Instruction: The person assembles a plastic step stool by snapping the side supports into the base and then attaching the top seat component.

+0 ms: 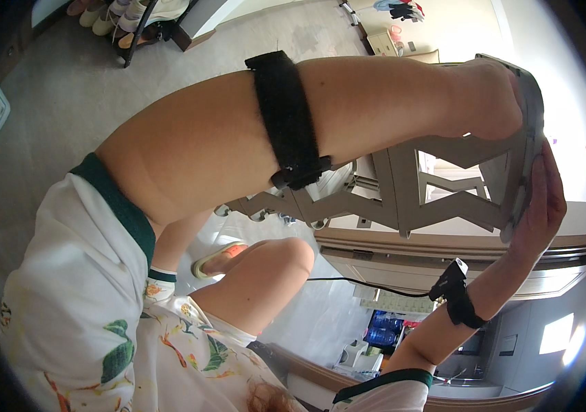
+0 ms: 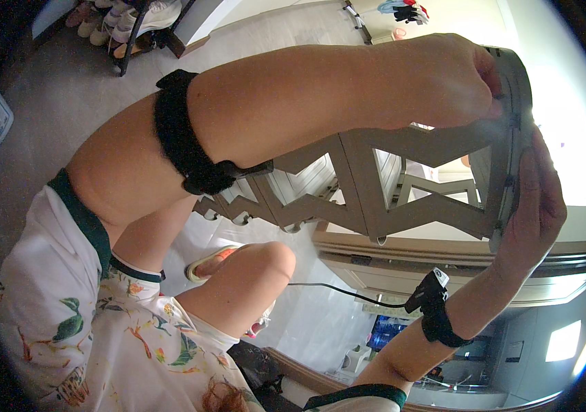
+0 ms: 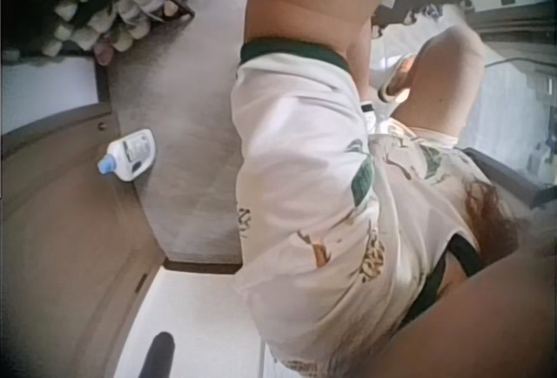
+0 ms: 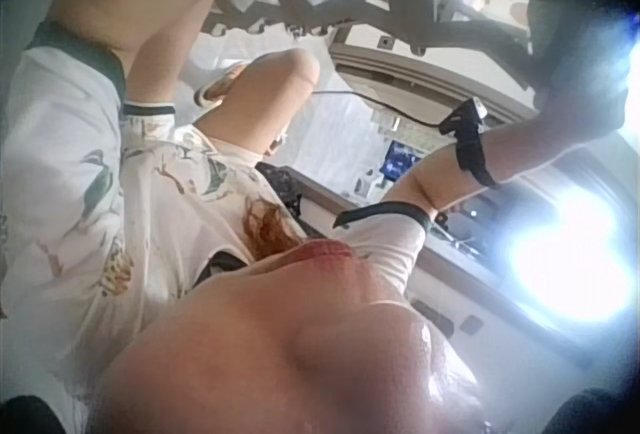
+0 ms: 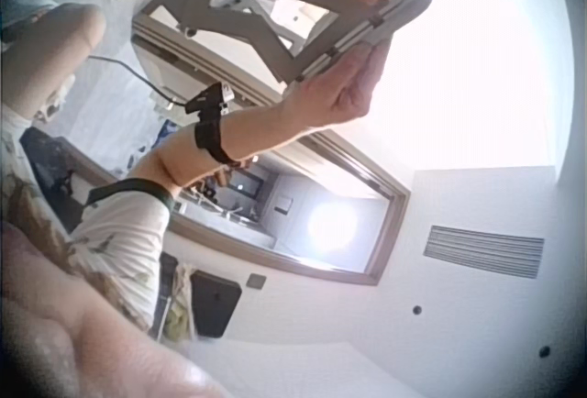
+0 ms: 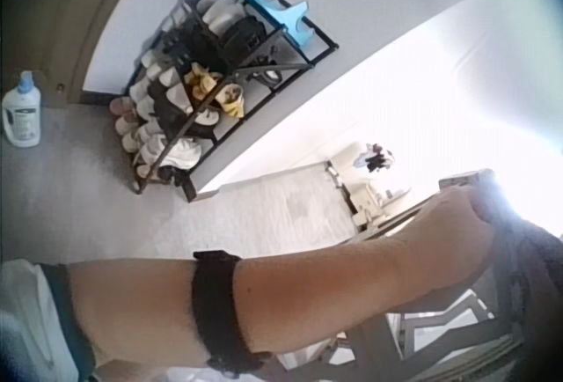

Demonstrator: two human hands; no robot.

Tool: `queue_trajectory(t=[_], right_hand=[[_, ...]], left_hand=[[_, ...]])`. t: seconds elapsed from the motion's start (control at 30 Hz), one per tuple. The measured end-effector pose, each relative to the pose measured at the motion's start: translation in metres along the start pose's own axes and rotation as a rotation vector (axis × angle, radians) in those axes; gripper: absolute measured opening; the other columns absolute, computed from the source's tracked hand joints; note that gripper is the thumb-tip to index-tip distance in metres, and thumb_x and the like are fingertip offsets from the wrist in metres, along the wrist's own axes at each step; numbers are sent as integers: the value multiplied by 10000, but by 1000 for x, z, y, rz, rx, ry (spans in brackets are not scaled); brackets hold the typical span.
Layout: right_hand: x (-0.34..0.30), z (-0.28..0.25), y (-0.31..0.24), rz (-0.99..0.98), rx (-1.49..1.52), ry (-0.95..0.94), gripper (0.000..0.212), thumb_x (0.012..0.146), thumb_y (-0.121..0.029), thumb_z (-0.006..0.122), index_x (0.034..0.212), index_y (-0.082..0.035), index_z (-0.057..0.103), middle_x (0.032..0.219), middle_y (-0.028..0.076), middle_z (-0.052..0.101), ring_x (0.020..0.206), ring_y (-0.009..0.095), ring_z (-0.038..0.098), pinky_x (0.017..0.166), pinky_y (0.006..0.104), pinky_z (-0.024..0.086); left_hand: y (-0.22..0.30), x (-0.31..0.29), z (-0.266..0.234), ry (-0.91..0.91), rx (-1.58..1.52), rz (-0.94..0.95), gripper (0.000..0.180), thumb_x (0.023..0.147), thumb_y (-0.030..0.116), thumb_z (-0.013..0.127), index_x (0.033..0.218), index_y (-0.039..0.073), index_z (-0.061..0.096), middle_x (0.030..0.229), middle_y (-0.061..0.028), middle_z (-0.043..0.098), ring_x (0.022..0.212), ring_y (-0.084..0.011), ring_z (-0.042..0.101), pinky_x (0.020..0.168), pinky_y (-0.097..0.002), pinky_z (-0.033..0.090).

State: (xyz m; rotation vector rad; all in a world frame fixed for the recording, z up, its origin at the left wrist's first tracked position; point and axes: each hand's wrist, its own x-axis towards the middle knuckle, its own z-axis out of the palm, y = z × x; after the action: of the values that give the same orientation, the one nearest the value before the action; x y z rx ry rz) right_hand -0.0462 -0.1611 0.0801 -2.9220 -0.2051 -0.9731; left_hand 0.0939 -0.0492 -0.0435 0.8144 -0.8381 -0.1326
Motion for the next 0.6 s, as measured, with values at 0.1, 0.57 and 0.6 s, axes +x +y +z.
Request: queue_trajectory(t=[0.1,0.57,0.6], right_hand=[[1,1,-2,-23,-20,-5,329,950,-113,537,1257,-12,598,1249,101,624,1187,177,547,1050,329,381],[2,0,-1,21,13,2,336,941,-121,550,1248,5,597,1234,111,630,1169,187,563,1035,335,410],[1,0,-2,22,11,2,336,941,-121,550,1248,5,597,1234,111,630,1169,187,563,1035,335,410]], left_hand=[[0,1,-1,-14,5,0,231,836,191,656,1018,54,696,868,-100,677,787,-188,628,717,-316,495],[10,-9,-5,-40,-10,-48,271,784,75,537,988,49,713,1007,-172,681,948,-274,657,807,-360,534],[10,-11,-7,-63,58,14,267,781,75,539,982,47,714,1008,-173,682,949,-271,658,809,-358,533]])
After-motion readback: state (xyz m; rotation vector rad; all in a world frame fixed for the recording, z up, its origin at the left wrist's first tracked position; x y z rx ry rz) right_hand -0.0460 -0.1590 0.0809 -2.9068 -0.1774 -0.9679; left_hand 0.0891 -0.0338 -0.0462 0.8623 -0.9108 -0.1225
